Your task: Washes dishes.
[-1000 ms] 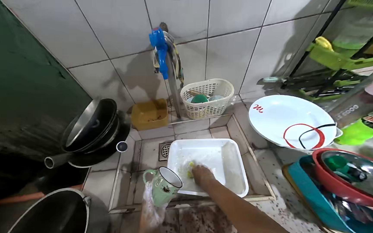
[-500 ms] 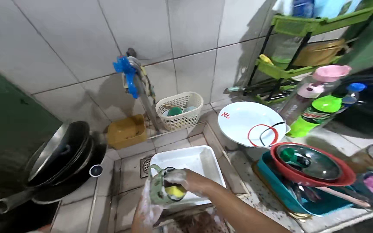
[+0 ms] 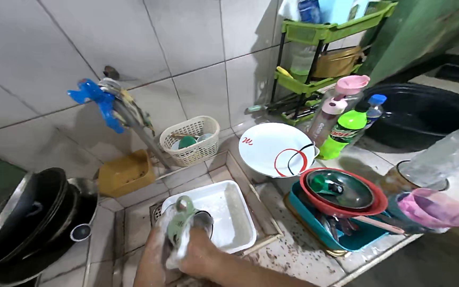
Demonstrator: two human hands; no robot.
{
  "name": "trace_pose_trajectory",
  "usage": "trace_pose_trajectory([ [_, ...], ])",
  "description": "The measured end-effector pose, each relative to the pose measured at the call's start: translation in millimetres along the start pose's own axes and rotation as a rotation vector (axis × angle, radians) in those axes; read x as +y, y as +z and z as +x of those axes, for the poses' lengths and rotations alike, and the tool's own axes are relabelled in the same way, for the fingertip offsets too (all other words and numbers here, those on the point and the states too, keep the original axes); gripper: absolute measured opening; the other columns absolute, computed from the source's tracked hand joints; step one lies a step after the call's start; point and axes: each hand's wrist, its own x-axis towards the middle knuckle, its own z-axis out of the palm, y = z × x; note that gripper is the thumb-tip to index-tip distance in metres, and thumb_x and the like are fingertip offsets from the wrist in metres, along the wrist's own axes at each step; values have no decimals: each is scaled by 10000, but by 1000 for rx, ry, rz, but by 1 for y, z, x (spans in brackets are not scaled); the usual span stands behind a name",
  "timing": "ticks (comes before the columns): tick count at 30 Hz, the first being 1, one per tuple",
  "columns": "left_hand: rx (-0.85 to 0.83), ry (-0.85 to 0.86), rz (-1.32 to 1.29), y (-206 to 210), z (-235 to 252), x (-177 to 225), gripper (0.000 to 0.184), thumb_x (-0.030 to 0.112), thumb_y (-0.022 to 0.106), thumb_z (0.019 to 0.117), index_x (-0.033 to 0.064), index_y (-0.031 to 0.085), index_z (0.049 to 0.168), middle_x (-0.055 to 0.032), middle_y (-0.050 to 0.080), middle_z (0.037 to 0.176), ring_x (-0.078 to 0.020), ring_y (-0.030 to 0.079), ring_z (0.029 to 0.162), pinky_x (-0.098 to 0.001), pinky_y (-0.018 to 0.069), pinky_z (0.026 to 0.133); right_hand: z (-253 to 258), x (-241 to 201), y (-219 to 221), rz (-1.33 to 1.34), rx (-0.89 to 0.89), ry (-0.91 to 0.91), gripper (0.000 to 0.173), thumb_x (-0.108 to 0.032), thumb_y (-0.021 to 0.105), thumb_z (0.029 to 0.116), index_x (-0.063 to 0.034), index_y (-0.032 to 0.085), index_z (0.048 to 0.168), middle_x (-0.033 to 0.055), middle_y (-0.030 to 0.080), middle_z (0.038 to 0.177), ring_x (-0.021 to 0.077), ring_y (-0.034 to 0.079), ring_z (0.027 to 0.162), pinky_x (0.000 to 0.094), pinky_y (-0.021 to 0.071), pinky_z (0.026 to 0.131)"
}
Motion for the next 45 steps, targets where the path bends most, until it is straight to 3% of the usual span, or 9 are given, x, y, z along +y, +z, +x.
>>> trace_pose_trajectory([
  [5,-58,-145,225,-14,29,-12,425,346,375,1113,70,561,1376,-138,645,1215,-223,626,1051,-418,525,900,19,37,-15,-509,-219,-69,423,-142,628,974,96,594,1322,296,601,1347,439,562,1296,587,434,1098],
  [13,66,242,-60,16,25,-49,461,267,448,1026,131,456,1466,-85,617,1293,-175,625,1107,-394,543,935,46,15,-38,865,190,268,329,-280,556,1058,-41,604,1279,124,683,1095,215,673,962,438,579,842],
  [20,5,-268,-126,4,21,-5,545,496,318,1096,67,578,1307,-153,667,1043,-259,665,897,-445,566,749,23,21,-30,-591,-195,-133,520,-353,586,1016,56,604,1336,272,637,1318,404,601,1272,558,449,1098],
  [24,-5,-1,-159,16,8,-14,477,402,283,1118,99,536,1385,-88,675,1113,-163,661,966,-355,562,837,32,14,-41,84,153,15,411,-220,731,927,38,640,1234,153,715,1075,207,693,1007,403,564,927],
  [28,17,400,-74,22,21,-33,402,245,382,1061,43,524,1378,-100,618,1274,-150,600,1118,-376,511,962,38,-5,-47,966,299,275,408,-386,415,1098,-56,611,1236,118,702,995,208,699,867,418,601,756],
  [33,-56,26,-100,-5,11,-12,306,231,380,1104,76,578,1279,-24,652,929,-79,615,757,-265,534,676,13,34,-10,-235,157,-215,657,-400,718,903,114,600,1295,212,679,1267,245,627,1247,394,480,1102],
  [37,-128,-49,195,-13,10,-2,412,328,345,1117,88,562,1373,-145,634,1224,-236,615,1073,-442,515,915,13,46,-9,-795,-152,-150,499,-258,590,982,89,602,1340,313,589,1383,448,527,1356,558,387,1155],
  [42,-42,-16,-144,-6,5,-14,440,411,400,1093,163,522,1437,-109,644,1241,-212,635,1065,-405,532,897,22,16,-20,166,99,56,465,-111,765,877,80,585,1262,158,698,1094,189,685,1006,348,565,924],
  [45,-104,224,-170,-4,14,-32,537,401,527,977,152,485,1452,-66,641,1235,-160,624,1069,-386,529,924,35,-9,-24,1063,206,314,257,-236,443,1084,-50,599,1167,119,690,935,219,697,815,414,605,719],
])
